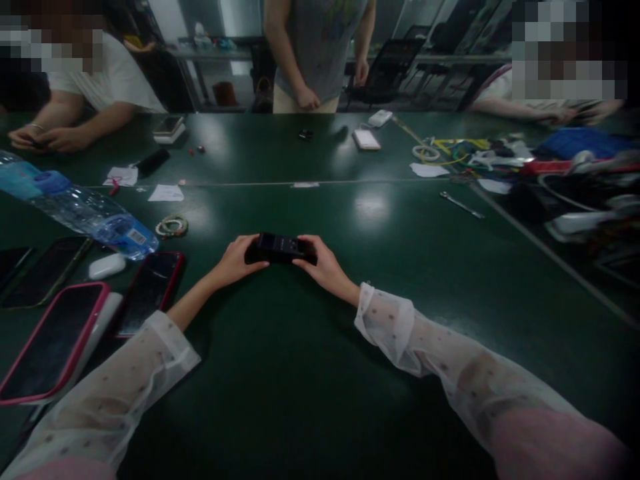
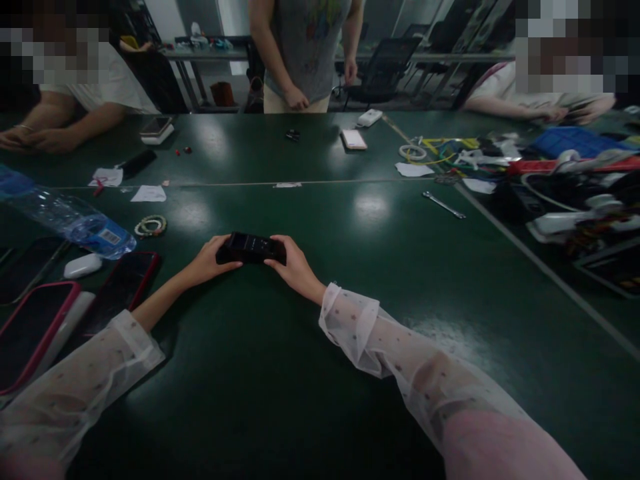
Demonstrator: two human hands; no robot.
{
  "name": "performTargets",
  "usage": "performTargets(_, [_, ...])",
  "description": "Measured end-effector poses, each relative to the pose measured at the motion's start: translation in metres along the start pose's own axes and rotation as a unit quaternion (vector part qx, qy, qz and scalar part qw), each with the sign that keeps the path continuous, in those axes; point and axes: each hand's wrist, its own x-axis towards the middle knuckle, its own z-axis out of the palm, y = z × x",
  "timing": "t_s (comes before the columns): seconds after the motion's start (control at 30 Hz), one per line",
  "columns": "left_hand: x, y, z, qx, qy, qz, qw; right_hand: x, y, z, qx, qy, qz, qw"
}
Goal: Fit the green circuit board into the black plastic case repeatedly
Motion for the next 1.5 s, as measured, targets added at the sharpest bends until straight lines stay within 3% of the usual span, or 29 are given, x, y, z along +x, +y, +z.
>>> performTargets(0.3, [0.0, -0.001, 0.002, 0.001, 0.007, -0.004, 1.0, 0.0, 0.003, 0.001, 0.021, 0.013, -0.006, 1.0])
performTargets(0.53, [0.0, -0.002, 0.002, 0.002, 0.007, -0.006, 1.0, -0.002, -0.002, 0.001, 0.031, 0.058, -0.033, 0.997])
performTargets(0.7, [0.0, 0.002, 0.0, -0.005, 0.003, 0.013, 1.0, 0.001, -0.002, -0.011, -0.001, 0.14, -0.044, 0.989])
performTargets(0.93, [0.0, 0.006, -0.004, -0.016, -0.007, 0.005, 1.0, 0.006, 0.022, -0.031, -0.088, 0.221, -0.026, 0.971])
performTargets(1.2, [-0.001, 0.004, -0.004, -0.017, -0.014, 0.003, 1.0, 0.011, 0.049, -0.031, -0.119, 0.183, 0.032, 0.975])
performTargets(1.5, [0.0, 0.005, -0.004, -0.01, -0.017, 0.002, 1.0, 0.013, 0.053, -0.032, -0.117, 0.153, 0.026, 0.981])
